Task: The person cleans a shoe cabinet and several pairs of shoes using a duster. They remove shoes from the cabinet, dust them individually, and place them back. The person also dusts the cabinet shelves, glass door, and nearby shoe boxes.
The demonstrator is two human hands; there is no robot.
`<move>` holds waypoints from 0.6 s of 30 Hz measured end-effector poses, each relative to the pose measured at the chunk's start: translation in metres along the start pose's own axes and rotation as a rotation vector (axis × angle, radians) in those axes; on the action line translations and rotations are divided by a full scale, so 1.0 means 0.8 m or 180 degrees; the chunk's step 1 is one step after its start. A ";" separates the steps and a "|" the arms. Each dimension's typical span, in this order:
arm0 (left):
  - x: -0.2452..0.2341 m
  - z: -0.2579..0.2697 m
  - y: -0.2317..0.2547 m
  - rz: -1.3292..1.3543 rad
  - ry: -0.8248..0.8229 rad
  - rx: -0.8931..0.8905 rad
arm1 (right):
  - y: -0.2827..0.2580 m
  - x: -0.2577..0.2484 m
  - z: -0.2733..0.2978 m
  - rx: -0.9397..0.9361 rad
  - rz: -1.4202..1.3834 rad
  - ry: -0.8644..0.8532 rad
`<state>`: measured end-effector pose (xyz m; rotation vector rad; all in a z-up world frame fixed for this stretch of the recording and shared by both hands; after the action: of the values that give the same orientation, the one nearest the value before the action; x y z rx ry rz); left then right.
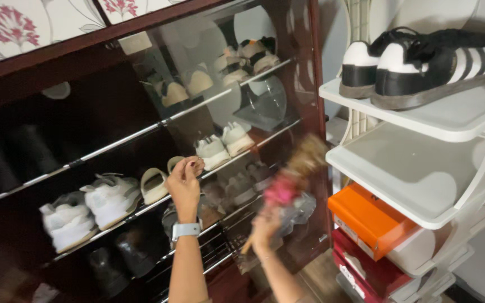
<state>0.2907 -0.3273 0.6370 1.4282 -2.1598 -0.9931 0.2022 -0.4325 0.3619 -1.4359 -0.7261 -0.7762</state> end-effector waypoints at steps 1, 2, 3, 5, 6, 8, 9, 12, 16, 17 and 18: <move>0.002 -0.002 -0.003 0.0080 0.0036 0.0005 | -0.001 0.031 0.011 -0.1279 0.0721 -0.0504; -0.004 0.000 -0.005 -0.0342 0.0130 0.0227 | -0.001 0.054 0.033 -0.2483 0.1487 -0.1036; -0.011 -0.006 -0.004 -0.0764 0.0214 0.0453 | 0.003 0.076 0.043 -0.2352 0.1605 -0.1411; -0.008 0.005 -0.004 -0.0806 0.0105 0.0415 | 0.000 0.067 0.051 -0.2016 0.1568 -0.1560; -0.007 0.004 0.000 -0.0408 -0.0020 0.0211 | 0.004 0.058 0.044 -0.1878 0.1369 -0.1355; -0.002 0.001 0.010 -0.0120 -0.0079 0.0122 | 0.024 0.017 0.036 -0.1146 0.0916 -0.0552; -0.001 -0.002 0.016 -0.0229 -0.0017 0.0240 | 0.038 -0.015 0.033 -0.0557 0.0601 -0.0059; -0.004 0.005 0.020 -0.0212 -0.0033 -0.0001 | 0.062 -0.125 0.069 0.1118 -0.0191 0.1287; -0.003 0.006 0.025 0.0078 -0.0107 -0.0024 | 0.043 -0.071 0.085 0.1136 -0.0249 0.0928; -0.005 0.005 0.025 -0.0209 -0.0070 0.0179 | 0.034 -0.034 0.096 0.0848 -0.0083 0.0468; -0.008 0.006 0.023 -0.0500 -0.0057 0.0343 | 0.025 -0.003 0.112 0.0521 0.0124 0.0002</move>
<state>0.2788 -0.3153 0.6475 1.6671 -2.1703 -0.9585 0.2199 -0.3431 0.3497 -1.2980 -0.7420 -0.6717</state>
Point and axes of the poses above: each hand's wrist, its own z-axis away from the middle knuckle, its own x-axis out of the palm, y = z × x, the point moved 1 cm from there along -z, towards the middle knuckle, and after that the axes turned 10 degrees about -z, right-handed, at the moved point
